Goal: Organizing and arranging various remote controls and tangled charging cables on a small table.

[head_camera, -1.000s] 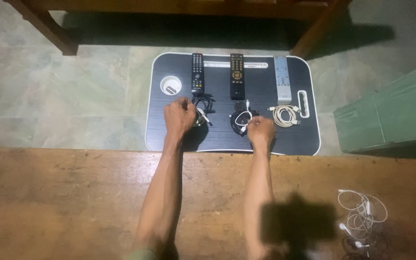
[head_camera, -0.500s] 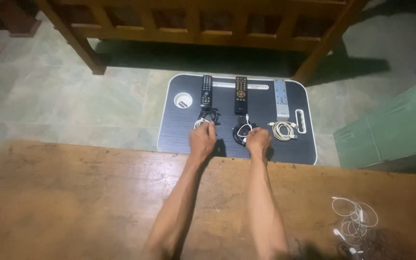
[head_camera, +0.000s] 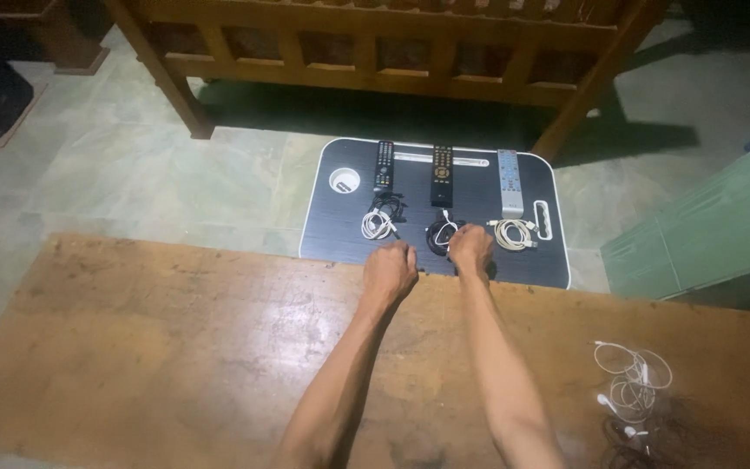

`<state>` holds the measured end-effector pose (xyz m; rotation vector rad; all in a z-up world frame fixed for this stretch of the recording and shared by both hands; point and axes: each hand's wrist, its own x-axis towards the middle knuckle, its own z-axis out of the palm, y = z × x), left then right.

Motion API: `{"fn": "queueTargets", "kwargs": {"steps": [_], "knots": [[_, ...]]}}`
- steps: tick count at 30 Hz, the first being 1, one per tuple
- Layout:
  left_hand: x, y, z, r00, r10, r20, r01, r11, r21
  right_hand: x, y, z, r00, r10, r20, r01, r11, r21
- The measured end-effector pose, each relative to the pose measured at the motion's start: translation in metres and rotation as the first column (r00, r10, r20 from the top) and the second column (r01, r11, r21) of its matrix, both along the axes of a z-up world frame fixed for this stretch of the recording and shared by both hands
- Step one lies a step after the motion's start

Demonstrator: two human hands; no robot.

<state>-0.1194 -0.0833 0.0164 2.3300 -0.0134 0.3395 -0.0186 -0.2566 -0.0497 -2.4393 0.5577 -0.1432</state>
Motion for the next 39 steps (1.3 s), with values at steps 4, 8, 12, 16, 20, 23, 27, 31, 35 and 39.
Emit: {"fn": "queueTargets", "kwargs": {"steps": [4,8,12,16,20,23,27,31,35,39], "knots": [[0.002,0.003,-0.008,1.0,-0.008,-0.024,0.009,0.999,0.035,0.0,-0.003,-0.005,0.997,-0.013,-0.08,0.022,0.994,0.104],[0.002,0.004,-0.017,0.999,-0.017,-0.027,0.019,0.996,0.083,0.002,-0.014,-0.02,0.992,0.099,0.083,-0.092,0.992,-0.084],[0.003,0.008,-0.021,0.999,-0.043,0.012,0.042,0.997,0.067,0.004,-0.032,-0.021,0.974,0.195,0.116,-0.18,0.975,-0.128],[-0.001,0.009,-0.02,0.999,-0.049,0.001,0.049,0.996,0.079,-0.006,-0.055,-0.014,0.962,0.267,0.052,-0.268,0.963,0.016],[-0.004,0.01,-0.012,0.998,-0.055,-0.031,0.058,0.993,0.1,-0.019,-0.08,0.006,0.901,0.396,0.177,-0.354,0.907,-0.228],[-0.005,0.009,-0.004,0.995,-0.055,-0.08,0.064,0.991,0.114,-0.024,-0.093,0.02,0.924,0.371,0.095,-0.338,0.907,-0.251],[-0.005,0.009,-0.003,0.989,-0.066,-0.132,0.081,0.991,0.111,-0.028,-0.113,0.028,0.949,0.291,0.125,-0.265,0.946,-0.187],[-0.003,0.008,0.005,0.978,-0.055,-0.203,0.081,0.989,0.123,-0.034,-0.131,0.04,0.914,0.255,0.316,-0.181,0.953,-0.243],[-0.004,0.004,0.014,0.968,-0.031,-0.249,0.072,0.985,0.157,-0.027,-0.149,0.027,0.965,0.134,0.227,-0.095,0.98,-0.175],[-0.003,0.002,0.022,0.958,0.002,-0.286,0.05,0.983,0.174,-0.012,-0.153,0.01,0.995,0.095,0.035,-0.095,0.995,0.005]]}}
